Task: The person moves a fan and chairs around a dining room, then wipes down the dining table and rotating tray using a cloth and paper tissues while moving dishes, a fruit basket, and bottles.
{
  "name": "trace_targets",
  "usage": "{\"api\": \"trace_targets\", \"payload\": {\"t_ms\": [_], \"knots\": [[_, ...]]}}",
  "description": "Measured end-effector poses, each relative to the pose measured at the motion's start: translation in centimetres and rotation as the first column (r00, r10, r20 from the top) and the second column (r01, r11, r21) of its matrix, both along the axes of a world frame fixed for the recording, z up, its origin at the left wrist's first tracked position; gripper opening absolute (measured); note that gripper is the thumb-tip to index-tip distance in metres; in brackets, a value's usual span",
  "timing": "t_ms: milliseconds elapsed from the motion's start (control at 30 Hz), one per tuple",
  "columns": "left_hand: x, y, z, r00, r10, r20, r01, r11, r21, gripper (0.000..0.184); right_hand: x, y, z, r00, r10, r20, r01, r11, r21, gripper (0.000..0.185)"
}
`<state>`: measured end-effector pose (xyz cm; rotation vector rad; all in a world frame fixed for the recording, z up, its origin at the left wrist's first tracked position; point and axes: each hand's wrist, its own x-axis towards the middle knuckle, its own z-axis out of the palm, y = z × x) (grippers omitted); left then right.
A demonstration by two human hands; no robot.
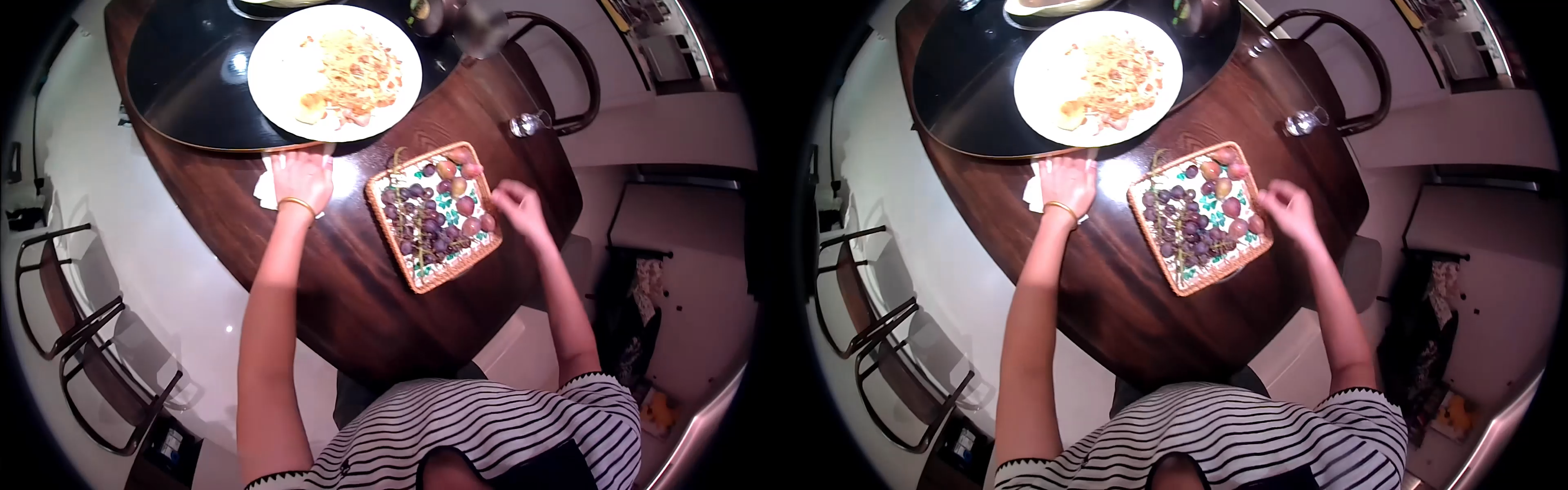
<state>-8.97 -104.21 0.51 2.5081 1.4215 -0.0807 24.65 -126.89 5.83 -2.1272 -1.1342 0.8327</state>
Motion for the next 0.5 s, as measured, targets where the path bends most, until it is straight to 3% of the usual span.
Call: {"api": "trace_targets", "payload": {"t_ms": [33, 67, 133, 167, 200, 267, 333, 400, 500], "knots": [[0.0, -0.2, -0.5, 1.0, -0.009, 0.015, 0.008, 0.997, 0.073, 0.044, -1.2, -2.3, 0.3, 0.979, -0.105, -0.177, 0.078, 0.985, -0.156, 0.031], [0.1, -0.1, 0.2, 0.999, -0.011, -0.047, 0.013, 1.0, 0.025, 0.044, -2.7, -3.6, 0.3, 0.913, -0.232, -0.336, 0.122, 0.941, -0.317, 0.03], [0.1, -0.3, 0.1, 0.998, 0.0, -0.058, 0.001, 1.0, 0.018, 0.044, -4.8, -4.3, 1.1, 0.818, -0.328, -0.472, 0.223, 0.938, -0.266, 0.032], [0.2, -0.4, -0.3, 0.999, -0.003, -0.048, 0.008, 0.996, 0.087, 0.046, -4.7, -4.5, 1.4, 0.744, -0.371, -0.556, 0.248, 0.925, -0.286, 0.033], [-0.1, -0.6, -1.5, 0.993, -0.035, 0.112, 0.005, 0.968, 0.251, 0.049, -4.5, -5.0, 1.3, 0.737, -0.381, -0.559, 0.263, 0.923, -0.282, 0.033], [0.1, -0.7, -1.9, 0.979, -0.053, 0.197, -0.027, 0.923, 0.383, 0.049, -3.8, -5.9, 0.3, 0.509, -0.342, -0.79, 0.273, 0.935, -0.228, 0.031], [0.4, -0.5, 0.0, 0.996, 0.0, -0.094, 0.006, 0.998, 0.065, 0.049, -3.3, -6.9, -1.2, 0.479, -0.27, -0.835, 0.206, 0.96, -0.192, 0.034], [0.5, -0.5, -0.1, 0.992, -0.002, -0.122, 0.012, 0.997, 0.081, 0.05, -4.0, -6.5, -1.3, 0.475, -0.205, -0.856, 0.135, 0.978, -0.159, 0.044], [0.6, -0.8, -1.0, 0.998, 0.012, -0.054, -0.002, 0.984, 0.181, 0.05, -5.6, -6.5, -0.7, 0.504, -0.25, -0.827, 0.153, 0.968, -0.199, 0.051]]}}
